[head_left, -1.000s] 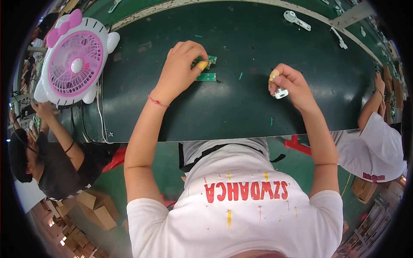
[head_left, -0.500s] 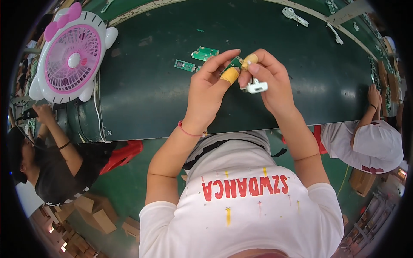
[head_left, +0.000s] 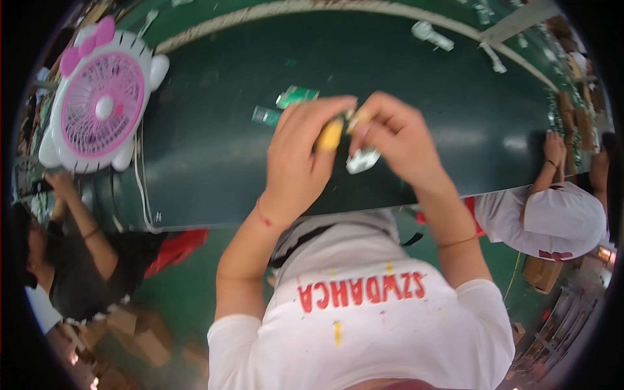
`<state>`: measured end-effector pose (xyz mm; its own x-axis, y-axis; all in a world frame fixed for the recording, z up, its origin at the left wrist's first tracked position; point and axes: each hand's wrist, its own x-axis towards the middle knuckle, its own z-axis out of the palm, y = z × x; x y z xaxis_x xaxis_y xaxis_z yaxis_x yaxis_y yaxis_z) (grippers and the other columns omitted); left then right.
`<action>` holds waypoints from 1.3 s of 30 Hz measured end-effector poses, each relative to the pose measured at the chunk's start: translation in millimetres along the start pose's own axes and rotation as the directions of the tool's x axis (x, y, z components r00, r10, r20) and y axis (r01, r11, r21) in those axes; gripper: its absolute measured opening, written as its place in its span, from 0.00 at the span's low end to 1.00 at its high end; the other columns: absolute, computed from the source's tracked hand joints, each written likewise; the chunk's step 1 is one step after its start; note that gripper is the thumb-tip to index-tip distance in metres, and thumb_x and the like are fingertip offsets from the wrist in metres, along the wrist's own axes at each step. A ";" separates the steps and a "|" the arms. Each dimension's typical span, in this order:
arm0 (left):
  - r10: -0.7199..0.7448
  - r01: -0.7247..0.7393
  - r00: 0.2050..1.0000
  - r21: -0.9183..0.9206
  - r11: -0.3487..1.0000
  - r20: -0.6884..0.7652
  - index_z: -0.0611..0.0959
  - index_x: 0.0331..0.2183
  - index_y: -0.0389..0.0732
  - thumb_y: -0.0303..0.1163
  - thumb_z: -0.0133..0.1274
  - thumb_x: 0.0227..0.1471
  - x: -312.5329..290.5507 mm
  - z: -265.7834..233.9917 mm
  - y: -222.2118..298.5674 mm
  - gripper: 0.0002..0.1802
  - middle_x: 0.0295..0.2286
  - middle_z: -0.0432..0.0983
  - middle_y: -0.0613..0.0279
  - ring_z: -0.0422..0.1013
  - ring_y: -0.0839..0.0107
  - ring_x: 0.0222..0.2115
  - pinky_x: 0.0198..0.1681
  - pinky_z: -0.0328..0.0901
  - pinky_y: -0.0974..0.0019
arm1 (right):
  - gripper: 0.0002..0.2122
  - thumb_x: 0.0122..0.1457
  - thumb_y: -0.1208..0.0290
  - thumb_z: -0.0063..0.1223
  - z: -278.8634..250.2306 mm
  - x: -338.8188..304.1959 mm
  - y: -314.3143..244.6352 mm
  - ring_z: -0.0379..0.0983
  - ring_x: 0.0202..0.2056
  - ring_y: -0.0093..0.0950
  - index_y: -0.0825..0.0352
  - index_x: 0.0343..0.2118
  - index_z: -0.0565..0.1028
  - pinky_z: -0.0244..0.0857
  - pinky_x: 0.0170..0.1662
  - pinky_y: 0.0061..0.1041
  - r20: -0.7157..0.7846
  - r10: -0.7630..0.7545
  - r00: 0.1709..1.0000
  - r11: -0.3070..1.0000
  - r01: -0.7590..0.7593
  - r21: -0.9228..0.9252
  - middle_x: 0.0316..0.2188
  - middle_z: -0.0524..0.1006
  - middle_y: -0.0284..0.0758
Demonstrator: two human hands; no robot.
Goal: The person assembles electronic components, PCBs, batteries, and speakers into plastic housings by hand on a production line.
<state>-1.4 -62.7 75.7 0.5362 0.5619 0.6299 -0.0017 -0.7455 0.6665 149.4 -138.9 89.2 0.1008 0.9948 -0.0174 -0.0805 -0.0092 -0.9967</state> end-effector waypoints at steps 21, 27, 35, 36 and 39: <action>-0.283 0.268 0.959 -0.268 0.926 -0.022 0.78 0.37 0.36 0.17 0.44 0.45 -11.8 10.6 3.8 0.15 0.34 0.73 0.54 0.71 0.64 0.34 0.38 0.64 0.70 | 0.05 0.56 0.74 0.45 -1.2 -10.8 5.3 0.68 0.26 0.14 0.69 0.29 0.71 0.62 0.29 0.16 0.004 -0.029 1.000 0.998 0.029 -0.057 0.23 0.73 0.28; -0.085 0.076 0.994 -0.133 0.988 -0.065 0.78 0.39 0.39 0.14 0.46 0.42 -11.2 16.4 7.1 0.19 0.35 0.76 0.57 0.72 0.62 0.34 0.37 0.65 0.67 | 0.07 0.56 0.71 0.45 3.3 -9.2 -1.3 0.67 0.27 0.16 0.70 0.27 0.69 0.61 0.32 0.16 0.074 0.032 0.997 0.990 -0.042 0.133 0.23 0.70 0.29; -0.012 0.006 0.997 -0.073 0.997 -0.078 0.78 0.40 0.37 0.13 0.45 0.39 -14.2 14.5 4.4 0.22 0.37 0.75 0.57 0.73 0.62 0.34 0.37 0.65 0.67 | 0.07 0.54 0.71 0.43 10.6 -8.1 -3.1 0.67 0.18 0.22 0.68 0.24 0.67 0.60 0.24 0.17 0.049 0.038 0.998 0.985 -0.045 0.164 0.13 0.69 0.33; 0.002 -0.007 0.996 -0.060 0.998 -0.085 0.78 0.40 0.37 0.13 0.45 0.39 -12.9 15.0 3.6 0.22 0.38 0.75 0.56 0.73 0.62 0.35 0.37 0.65 0.67 | 0.07 0.54 0.71 0.43 9.3 -6.8 -2.7 0.67 0.18 0.22 0.68 0.24 0.67 0.60 0.24 0.17 0.048 0.037 0.998 0.986 -0.044 0.163 0.13 0.69 0.33; 0.081 -0.080 0.992 0.015 0.997 -0.093 0.78 0.40 0.36 0.14 0.45 0.39 -8.1 14.0 1.3 0.22 0.38 0.75 0.55 0.73 0.62 0.35 0.37 0.64 0.68 | 0.09 0.54 0.66 0.47 4.4 -4.3 0.7 0.68 0.21 0.22 0.68 0.24 0.68 0.60 0.24 0.19 0.198 0.084 0.977 0.864 -0.171 0.474 0.18 0.71 0.33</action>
<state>6.1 -73.2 65.8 0.4535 0.5308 0.7159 -0.0315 -0.7932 0.6081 144.5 -142.7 88.9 -0.1043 0.9909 -0.0855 -0.5563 -0.1294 -0.8208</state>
